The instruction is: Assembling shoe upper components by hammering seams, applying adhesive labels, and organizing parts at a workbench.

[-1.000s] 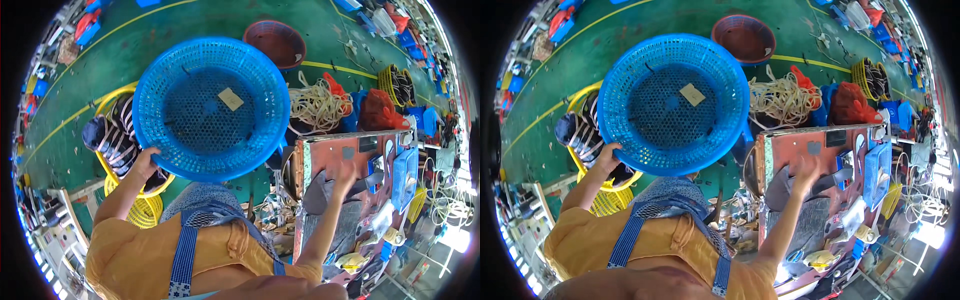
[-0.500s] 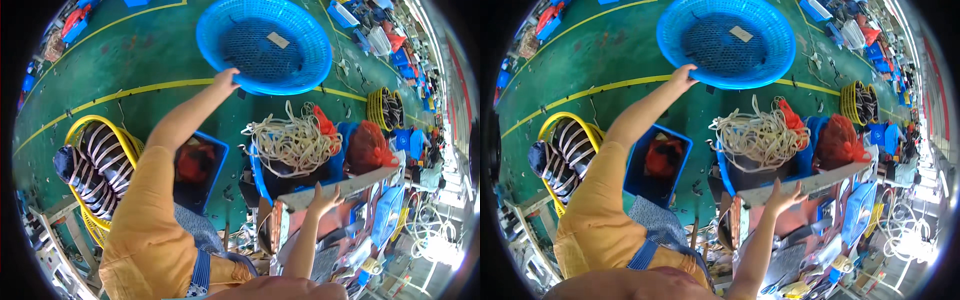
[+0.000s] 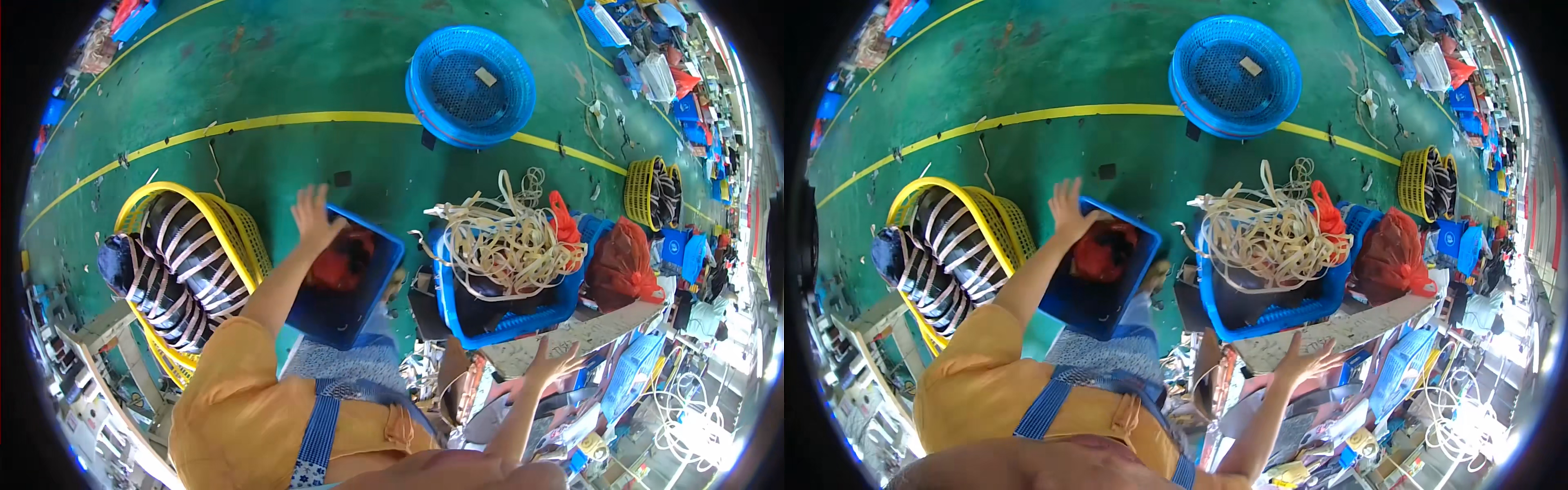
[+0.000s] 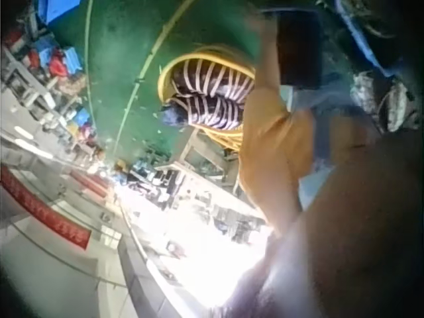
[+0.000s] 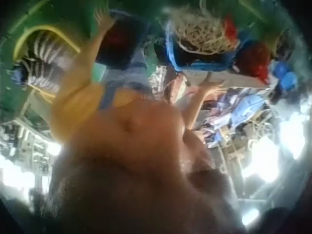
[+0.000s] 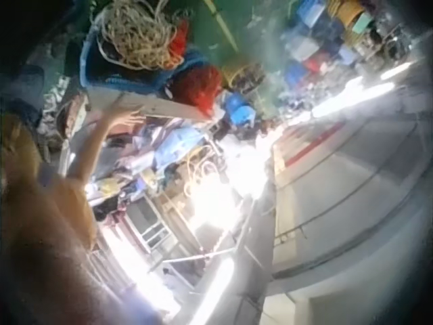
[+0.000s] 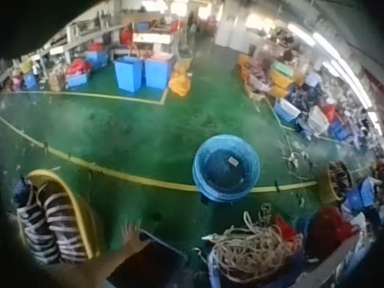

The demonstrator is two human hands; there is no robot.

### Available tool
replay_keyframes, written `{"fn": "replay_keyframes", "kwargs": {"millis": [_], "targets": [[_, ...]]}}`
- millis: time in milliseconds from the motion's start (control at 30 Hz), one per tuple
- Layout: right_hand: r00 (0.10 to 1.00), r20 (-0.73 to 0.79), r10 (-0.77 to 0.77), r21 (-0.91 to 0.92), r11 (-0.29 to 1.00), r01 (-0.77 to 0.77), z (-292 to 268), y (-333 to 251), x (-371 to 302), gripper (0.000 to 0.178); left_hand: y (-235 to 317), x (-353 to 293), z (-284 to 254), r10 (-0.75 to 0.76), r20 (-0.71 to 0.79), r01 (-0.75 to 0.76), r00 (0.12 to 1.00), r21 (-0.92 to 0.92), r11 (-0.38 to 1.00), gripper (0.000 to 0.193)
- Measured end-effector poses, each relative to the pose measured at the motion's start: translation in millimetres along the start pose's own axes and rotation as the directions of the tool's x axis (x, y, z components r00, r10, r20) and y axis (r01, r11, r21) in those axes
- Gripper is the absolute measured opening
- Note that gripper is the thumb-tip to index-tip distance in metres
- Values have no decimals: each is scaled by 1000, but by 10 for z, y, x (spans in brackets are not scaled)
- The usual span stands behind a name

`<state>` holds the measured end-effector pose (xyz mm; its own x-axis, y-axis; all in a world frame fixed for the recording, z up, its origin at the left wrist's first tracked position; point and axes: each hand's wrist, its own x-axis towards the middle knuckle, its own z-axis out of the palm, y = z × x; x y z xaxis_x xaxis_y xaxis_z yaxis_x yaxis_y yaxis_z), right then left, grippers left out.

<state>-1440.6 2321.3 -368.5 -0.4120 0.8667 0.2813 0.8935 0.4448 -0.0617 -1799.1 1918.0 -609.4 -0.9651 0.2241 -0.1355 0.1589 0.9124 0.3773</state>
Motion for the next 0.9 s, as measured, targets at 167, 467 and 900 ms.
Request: {"fn": "replay_keyframes", "kwargs": {"millis": [167,467,900], "targets": [[875,63,-480,609,713,348,28,-2107,778,81,-1112,-717,-103,-427,403,470,809,-10,882,123],[389,384,-838,565,546,619,4197,-3784,893,107,-764,-1940,-482,-498,464,580,733,-44,813,53],[571,488,-660,165,712,682,5401,-3153,1717,87,443,-2196,-990,-553,378,632,742,-120,766,45]]}}
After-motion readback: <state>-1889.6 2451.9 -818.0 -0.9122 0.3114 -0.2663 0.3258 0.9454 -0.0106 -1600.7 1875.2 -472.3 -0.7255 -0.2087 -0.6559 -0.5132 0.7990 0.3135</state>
